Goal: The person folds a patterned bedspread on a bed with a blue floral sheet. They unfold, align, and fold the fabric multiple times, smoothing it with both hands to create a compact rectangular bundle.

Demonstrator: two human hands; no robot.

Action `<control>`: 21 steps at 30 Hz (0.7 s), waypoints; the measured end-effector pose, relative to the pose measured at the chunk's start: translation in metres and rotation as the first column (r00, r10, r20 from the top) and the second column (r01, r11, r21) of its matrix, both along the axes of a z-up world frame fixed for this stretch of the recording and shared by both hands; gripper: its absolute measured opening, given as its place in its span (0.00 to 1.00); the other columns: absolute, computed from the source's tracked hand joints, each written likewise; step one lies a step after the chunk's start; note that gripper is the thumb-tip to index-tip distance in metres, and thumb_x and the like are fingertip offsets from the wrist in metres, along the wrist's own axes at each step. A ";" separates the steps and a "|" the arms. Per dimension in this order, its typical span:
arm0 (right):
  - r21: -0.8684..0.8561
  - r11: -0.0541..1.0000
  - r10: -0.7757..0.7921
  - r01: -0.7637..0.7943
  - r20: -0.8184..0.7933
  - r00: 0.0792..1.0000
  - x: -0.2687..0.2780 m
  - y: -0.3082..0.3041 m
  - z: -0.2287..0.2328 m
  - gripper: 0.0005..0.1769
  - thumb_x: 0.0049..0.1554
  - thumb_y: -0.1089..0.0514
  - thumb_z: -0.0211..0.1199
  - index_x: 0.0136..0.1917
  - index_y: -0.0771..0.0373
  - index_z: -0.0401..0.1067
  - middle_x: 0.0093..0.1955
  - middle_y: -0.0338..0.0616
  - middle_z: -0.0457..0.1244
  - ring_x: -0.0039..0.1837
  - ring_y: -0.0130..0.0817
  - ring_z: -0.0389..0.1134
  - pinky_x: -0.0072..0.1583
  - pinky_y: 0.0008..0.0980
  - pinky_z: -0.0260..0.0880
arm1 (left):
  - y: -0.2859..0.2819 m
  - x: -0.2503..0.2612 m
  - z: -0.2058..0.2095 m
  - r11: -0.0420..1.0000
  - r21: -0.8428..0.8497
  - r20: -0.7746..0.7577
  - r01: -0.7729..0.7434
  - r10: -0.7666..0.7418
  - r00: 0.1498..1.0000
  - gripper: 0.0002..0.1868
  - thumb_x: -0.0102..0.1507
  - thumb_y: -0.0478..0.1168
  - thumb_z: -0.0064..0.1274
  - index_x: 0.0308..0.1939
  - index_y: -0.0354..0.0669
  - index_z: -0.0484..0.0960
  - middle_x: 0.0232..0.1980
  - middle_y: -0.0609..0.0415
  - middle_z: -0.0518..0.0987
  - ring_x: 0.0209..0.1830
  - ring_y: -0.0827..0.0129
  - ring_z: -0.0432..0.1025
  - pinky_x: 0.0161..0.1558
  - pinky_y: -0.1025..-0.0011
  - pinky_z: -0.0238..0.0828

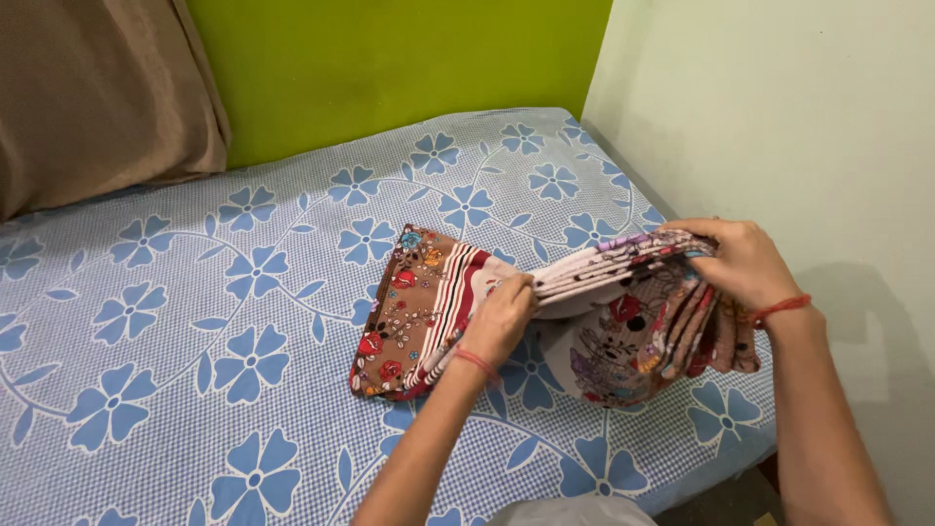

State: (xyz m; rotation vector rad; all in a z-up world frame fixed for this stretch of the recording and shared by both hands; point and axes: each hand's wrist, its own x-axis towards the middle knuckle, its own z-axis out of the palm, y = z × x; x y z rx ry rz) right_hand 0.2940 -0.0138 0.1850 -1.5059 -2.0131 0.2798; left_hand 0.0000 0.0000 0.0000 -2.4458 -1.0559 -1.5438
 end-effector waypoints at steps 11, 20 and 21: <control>-0.103 0.991 0.065 -0.088 -0.209 0.976 0.026 -0.012 -0.009 0.30 0.48 0.75 0.55 0.62 0.63 0.78 0.52 0.49 0.74 0.44 0.35 0.72 0.49 0.33 0.74 | -0.016 -0.020 0.056 0.976 -0.209 0.000 -0.066 0.068 0.998 0.07 0.64 0.32 0.53 0.45 0.37 0.73 0.44 0.43 0.77 0.50 0.48 0.72 0.52 0.57 0.68; -0.173 0.978 0.069 -0.119 -0.270 0.960 0.055 0.027 -0.035 0.26 0.50 0.66 0.63 0.63 0.63 0.76 0.56 0.46 0.74 0.55 0.33 0.73 0.58 0.32 0.74 | -0.025 -0.032 0.104 0.975 -0.214 0.206 0.059 -0.014 0.978 0.17 0.63 0.32 0.54 0.57 0.37 0.78 0.54 0.44 0.79 0.55 0.51 0.73 0.57 0.61 0.69; -0.197 0.972 0.072 -0.129 -0.271 0.960 0.054 0.040 -0.042 0.25 0.52 0.63 0.64 0.64 0.62 0.75 0.57 0.45 0.73 0.57 0.33 0.73 0.58 0.31 0.75 | -0.022 -0.030 0.106 0.957 -0.281 0.230 0.076 -0.010 0.973 0.16 0.63 0.32 0.55 0.56 0.36 0.79 0.54 0.44 0.79 0.55 0.52 0.73 0.58 0.62 0.69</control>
